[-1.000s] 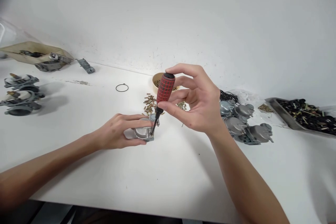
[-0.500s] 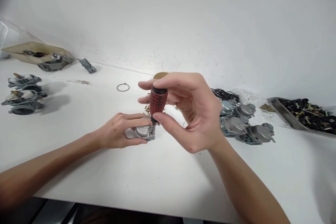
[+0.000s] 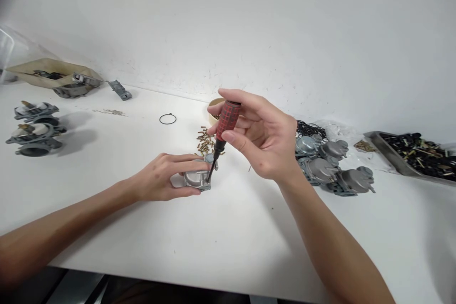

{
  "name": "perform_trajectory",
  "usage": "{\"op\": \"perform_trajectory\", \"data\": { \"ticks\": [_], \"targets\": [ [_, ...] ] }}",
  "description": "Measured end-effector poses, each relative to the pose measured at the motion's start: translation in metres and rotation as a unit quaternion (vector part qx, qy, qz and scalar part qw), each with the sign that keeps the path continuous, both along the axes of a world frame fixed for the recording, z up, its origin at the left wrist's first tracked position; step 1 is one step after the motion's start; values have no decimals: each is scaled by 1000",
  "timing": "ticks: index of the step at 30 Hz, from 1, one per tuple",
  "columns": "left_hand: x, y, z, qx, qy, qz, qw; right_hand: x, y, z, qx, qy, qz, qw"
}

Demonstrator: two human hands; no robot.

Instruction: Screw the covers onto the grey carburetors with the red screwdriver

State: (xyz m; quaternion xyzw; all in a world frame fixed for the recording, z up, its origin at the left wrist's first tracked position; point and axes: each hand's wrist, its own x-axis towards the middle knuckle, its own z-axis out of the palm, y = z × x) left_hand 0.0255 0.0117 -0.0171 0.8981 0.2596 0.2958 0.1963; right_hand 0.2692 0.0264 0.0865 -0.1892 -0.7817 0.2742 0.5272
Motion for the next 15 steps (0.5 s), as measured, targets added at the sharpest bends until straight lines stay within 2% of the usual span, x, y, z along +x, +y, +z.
{"op": "perform_trajectory", "data": {
  "ticks": [10, 15],
  "targets": [
    [0, 0, 0, 6, -7, -5, 1000, -3, 0, -2, 32, -2, -7, 999],
    [0, 1, 0, 15, -9, -9, 1000, -5, -12, 2, 99, -37, 3, 994]
  ]
}}
